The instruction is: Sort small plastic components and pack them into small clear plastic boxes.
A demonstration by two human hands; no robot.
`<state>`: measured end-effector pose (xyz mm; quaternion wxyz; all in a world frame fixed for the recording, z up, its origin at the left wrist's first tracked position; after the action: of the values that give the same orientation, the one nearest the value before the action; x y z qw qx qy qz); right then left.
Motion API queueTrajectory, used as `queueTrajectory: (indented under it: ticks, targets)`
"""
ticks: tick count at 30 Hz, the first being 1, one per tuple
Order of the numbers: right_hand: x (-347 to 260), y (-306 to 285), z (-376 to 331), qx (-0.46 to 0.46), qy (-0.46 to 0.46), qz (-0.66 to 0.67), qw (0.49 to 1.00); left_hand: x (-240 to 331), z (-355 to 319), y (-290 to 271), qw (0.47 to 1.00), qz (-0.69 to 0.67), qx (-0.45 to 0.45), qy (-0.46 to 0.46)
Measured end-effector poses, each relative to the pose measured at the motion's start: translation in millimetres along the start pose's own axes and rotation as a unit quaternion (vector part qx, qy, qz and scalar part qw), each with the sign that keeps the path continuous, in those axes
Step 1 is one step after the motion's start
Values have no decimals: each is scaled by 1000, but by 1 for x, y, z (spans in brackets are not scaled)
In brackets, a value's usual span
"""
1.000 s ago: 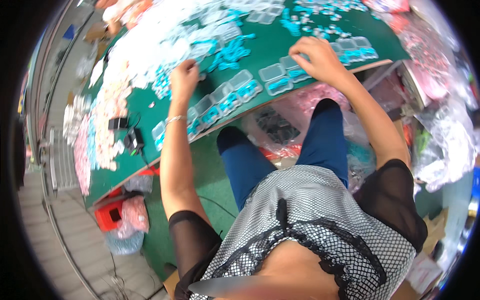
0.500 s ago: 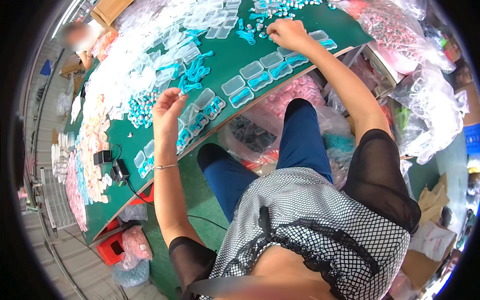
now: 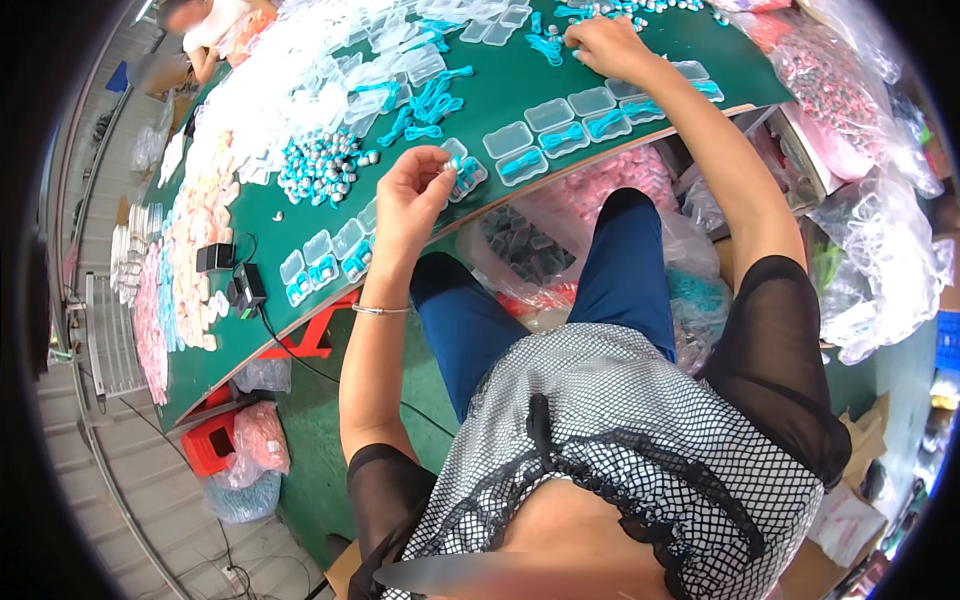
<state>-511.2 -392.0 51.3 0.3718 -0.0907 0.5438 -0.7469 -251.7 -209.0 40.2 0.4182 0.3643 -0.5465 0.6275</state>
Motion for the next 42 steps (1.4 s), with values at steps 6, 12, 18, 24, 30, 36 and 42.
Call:
queueTrajectory:
  ticks: [6,12,18,24,30,36,42]
  targets:
    - [-70,-19,-32,69,-25,256,964,38,-13,22,967,225,36,114]
    - [-175,-27,-88,116,-162,222,954,46,-18,45,926,295,95,215]
    - [-186,-7,-100,101,-176,181,962,50,-21,53,893,376,116,221]
    - [-179,-4,-99,81,-160,195,964,53,-22,56,876,416,104,223]
    - [-181,-11,-97,93,-176,203,959,48,-20,55,880,419,99,198]
    - [-183,-10,-98,86,-193,200,957,50,-19,55,882,418,94,197]
    - [-184,-4,-91,34,-179,160,970,49,-18,54,875,434,92,193]
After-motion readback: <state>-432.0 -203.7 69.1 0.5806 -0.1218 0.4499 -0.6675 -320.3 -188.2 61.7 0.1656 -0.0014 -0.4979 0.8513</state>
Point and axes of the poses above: each hand's wrist, its own z-axis towards the middle knuckle, its own y-axis out of the palm, x = y × z, the point moved 10 cm from there along z, towards the middle knuckle, and after that the axes turned 12 degrees about z, right-handed, at the moved point
